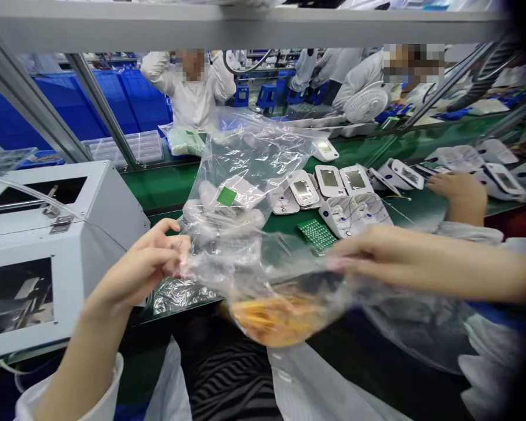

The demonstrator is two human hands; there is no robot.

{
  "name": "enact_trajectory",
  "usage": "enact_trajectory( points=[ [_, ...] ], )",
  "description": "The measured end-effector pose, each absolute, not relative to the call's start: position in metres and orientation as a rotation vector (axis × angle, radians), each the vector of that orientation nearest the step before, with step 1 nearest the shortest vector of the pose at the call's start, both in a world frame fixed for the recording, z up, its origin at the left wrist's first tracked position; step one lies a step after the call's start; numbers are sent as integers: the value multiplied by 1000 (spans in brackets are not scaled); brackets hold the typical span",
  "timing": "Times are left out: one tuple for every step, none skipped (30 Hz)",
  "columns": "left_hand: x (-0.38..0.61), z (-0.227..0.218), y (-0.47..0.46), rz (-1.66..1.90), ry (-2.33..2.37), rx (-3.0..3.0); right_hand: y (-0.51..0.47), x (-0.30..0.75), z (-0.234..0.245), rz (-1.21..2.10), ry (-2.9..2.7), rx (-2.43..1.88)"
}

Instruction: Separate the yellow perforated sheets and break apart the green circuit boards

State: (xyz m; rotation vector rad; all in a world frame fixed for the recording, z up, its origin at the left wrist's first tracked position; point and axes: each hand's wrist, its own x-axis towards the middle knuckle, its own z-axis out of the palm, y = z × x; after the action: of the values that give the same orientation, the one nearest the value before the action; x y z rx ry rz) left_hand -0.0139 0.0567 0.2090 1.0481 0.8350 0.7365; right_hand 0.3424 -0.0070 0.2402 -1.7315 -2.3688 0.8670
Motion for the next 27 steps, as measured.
enact_trajectory(
  points=[
    [-11, 204, 62, 766, 840, 1025, 8, 340, 241, 926, -2405, -1766],
    [-9, 200, 67, 803, 847, 999, 22, 339, 243, 946, -2457, -1775],
    [-7, 198, 70, 835, 853, 971, 35, 339, 244, 911, -2496, -1773],
    [-5, 197, 73, 853, 855, 944, 46, 339, 246, 808, -2521, -1750],
    [-3, 196, 76, 863, 857, 918, 55, 338, 247, 714, -2559, -1695],
    [-1, 197, 78, 866, 860, 896, 63, 335, 250, 618, -2590, -1616],
    [1, 198, 80, 863, 860, 880, 70, 329, 252, 534, -2622, -1511],
    [4, 198, 82, 858, 857, 871, 75, 320, 254, 453, -2660, -1382],
    [6, 199, 84, 855, 851, 867, 78, 309, 257, 369, -2702, -1249],
    [8, 198, 86, 854, 843, 862, 81, 296, 259, 290, -2750, -1125],
    [10, 198, 88, 852, 834, 854, 83, 281, 261, 215, -2803, -1016],
    [11, 196, 90, 854, 823, 839, 84, 266, 262, 149, -2864, -935],
    [11, 195, 92, 865, 813, 817, 84, 252, 263, 98, -2932, -881],
    [11, 192, 94, 879, 806, 790, 83, 239, 263, 66, -3007, -844],
    [11, 190, 97, 895, 801, 760, 82, 228, 261, 54, -3087, -814],
    [10, 188, 99, 915, 794, 728, 81, 218, 260, 63, -3167, -781],
    [10, 185, 100, 935, 779, 696, 80, 210, 257, 93, -3237, -741],
    [11, 183, 102, 955, 755, 665, 79, 204, 254, 136, -3290, -698],
    [12, 180, 103, 977, 720, 634, 79, 198, 250, 194, -3319, -654],
    [14, 178, 104, 1000, 676, 603, 79, 193, 247, 282, -3330, -616],
    [17, 175, 105, 1021, 627, 574, 80, 188, 245, 406, -3325, -588],
    [20, 173, 105, 1034, 577, 549, 81, 183, 242, 556, -3310, -566],
    [23, 170, 105, 1043, 529, 527, 82, 178, 241, 723, -3291, -551],
    [26, 167, 106, 1053, 484, 508, 83, 172, 240, 898, -3274, -543],
    [29, 165, 106, 1062, 442, 496, 84, 167, 239, 1059, -3262, -549],
    [30, 163, 107, 1069, 406, 489, 84, 161, 238, 1183, -3261, -568],
    [32, 162, 108, 1074, 379, 485, 83, 156, 237, 1262, -3271, -601]
  ],
)
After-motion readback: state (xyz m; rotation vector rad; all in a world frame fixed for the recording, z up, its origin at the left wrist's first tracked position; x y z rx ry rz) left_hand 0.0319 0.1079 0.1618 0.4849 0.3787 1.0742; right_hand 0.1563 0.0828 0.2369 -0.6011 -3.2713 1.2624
